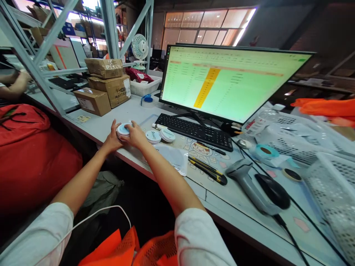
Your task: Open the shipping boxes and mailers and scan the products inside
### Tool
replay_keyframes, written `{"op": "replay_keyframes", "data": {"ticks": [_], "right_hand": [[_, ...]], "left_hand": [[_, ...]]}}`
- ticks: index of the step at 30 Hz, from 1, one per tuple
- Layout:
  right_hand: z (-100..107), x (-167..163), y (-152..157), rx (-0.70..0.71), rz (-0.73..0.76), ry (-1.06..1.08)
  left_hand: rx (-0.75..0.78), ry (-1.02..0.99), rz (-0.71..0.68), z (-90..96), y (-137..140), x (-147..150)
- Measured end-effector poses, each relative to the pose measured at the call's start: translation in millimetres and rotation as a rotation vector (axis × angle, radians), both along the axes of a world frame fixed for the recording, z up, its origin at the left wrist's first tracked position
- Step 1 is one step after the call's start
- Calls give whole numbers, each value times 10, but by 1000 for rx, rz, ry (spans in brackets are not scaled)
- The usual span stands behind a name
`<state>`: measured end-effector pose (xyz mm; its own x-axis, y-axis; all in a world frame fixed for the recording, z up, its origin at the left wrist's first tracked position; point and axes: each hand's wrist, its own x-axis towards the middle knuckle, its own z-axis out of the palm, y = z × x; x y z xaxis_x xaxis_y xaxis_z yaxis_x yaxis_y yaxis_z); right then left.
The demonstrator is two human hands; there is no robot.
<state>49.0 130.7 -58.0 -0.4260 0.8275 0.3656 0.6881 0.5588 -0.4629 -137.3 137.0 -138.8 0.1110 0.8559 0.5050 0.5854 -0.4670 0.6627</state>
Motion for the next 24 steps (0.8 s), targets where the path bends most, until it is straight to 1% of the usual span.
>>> {"op": "replay_keyframes", "data": {"ticks": [2, 4, 6, 8, 10, 12, 15, 18, 20, 22, 24], "right_hand": [[-62, -93, 42, -63, 78, -11], [-81, -3, 57, -36, 91, 0], [-55, 223, 52, 39, 18, -16], [-15, 493, 21, 69, -88, -109], [1, 712, -30, 9, -172, -268], [-26, 833, -79, -63, -216, -400], [-124, 868, -93, -85, -274, -450], [-213, 864, -31, -110, -333, -376], [-220, 874, 23, -110, -317, -273], [-170, 859, 70, -55, -296, -129], [-83, 768, 108, 51, -284, 27]], "left_hand": [[21, -7, 19, -1, -6, -2], [63, 16, 29, 26, -30, 14], [87, 53, 37, 71, -67, 42], [68, 66, 62, 115, -108, 71], [20, 64, 94, 144, -143, 89], [-18, 60, 120, 155, -164, 95], [-47, 59, 133, 152, -173, 92], [-52, 58, 129, 148, -172, 86], [-49, 57, 124, 148, -171, 84], [-45, 62, 114, 147, -170, 84], [-59, 70, 111, 144, -167, 87]]}}
